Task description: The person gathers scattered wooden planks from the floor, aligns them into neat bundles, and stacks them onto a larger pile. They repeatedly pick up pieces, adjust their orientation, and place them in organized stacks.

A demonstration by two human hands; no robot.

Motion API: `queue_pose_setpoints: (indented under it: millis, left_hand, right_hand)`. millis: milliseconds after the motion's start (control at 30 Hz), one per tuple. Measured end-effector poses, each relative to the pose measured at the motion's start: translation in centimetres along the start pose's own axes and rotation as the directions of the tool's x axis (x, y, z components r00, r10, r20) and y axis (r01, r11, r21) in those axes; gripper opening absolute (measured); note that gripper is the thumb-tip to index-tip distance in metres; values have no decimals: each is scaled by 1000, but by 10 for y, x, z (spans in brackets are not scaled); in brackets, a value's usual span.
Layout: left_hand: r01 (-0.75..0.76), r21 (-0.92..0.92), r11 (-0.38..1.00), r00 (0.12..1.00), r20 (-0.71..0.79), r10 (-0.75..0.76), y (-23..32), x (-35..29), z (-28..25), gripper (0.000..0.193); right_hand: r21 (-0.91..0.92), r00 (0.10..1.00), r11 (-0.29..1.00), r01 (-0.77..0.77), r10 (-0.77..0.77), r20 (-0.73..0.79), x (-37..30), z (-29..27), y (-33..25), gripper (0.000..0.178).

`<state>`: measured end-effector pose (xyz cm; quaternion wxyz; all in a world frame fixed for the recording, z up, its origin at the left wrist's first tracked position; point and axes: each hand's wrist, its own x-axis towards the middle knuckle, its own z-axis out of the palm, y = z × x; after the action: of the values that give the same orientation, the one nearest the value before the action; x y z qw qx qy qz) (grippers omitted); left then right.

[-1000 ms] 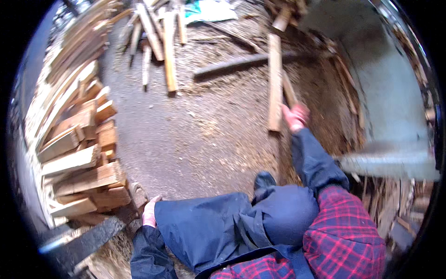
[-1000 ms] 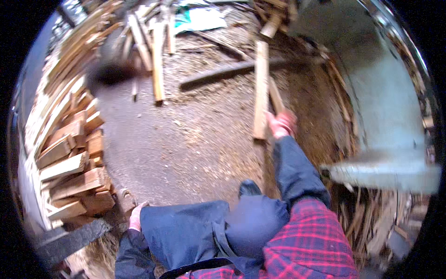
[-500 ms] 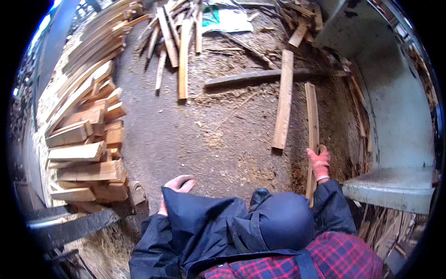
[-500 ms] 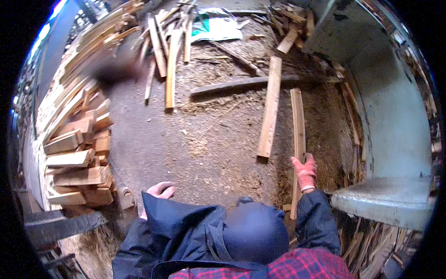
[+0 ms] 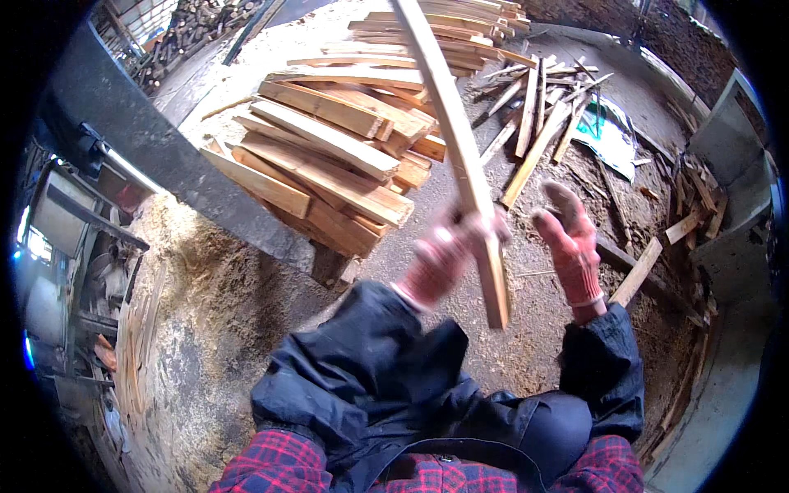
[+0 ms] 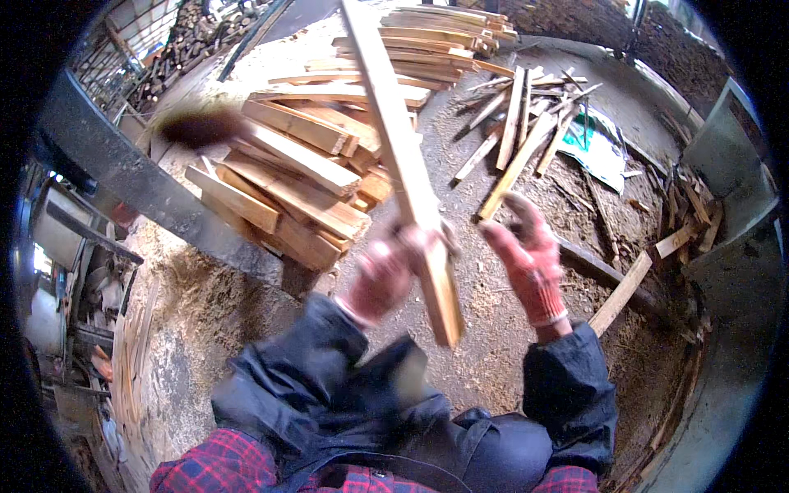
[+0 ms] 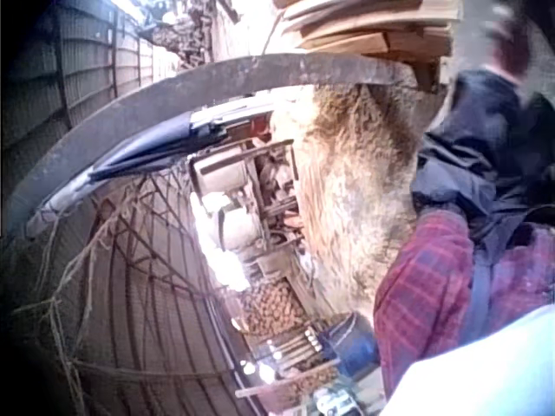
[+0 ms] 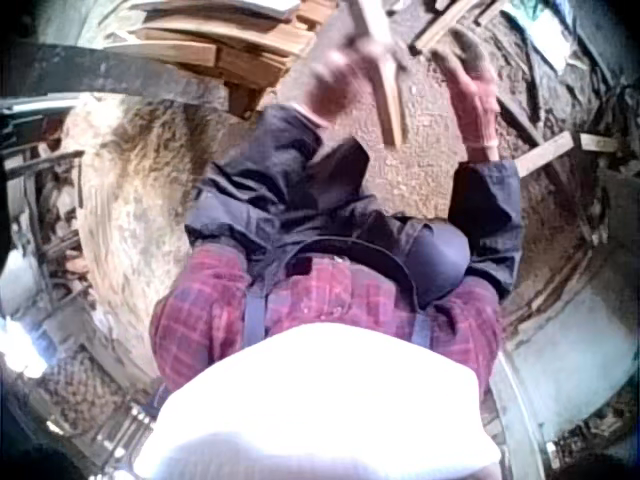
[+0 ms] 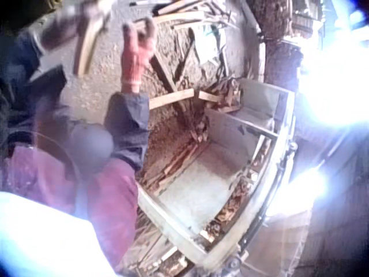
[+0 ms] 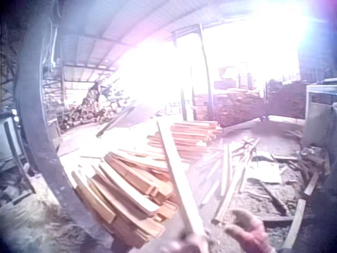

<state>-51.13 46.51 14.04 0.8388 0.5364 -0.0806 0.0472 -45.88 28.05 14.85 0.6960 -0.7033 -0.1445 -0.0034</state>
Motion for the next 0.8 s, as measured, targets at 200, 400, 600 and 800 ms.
queue_pose_setpoints:
  millis: [200, 400, 600, 800]
  left_hand:
    - [89, 445, 891, 813, -549, 193, 106, 63, -74, 49]
    - [362, 931, 53, 791, -337, 510, 62, 101, -157, 74]
    - [153, 975, 162, 953, -189, 236, 48, 89, -268, 38]
    - [171, 983, -70, 972, -156, 175, 47, 87, -253, 40]
  right_hand:
    - [-690, 898, 608, -392, 91, -430, -69, -121, 117, 69]
    - [-419, 555, 397, -817, 343, -757, -171, -219, 219, 61]
    - [-433, 406, 20, -901, 389, -827, -125, -190, 211, 109]
    - [-307, 287, 39, -951, 482, -828, -156, -246, 214, 105]
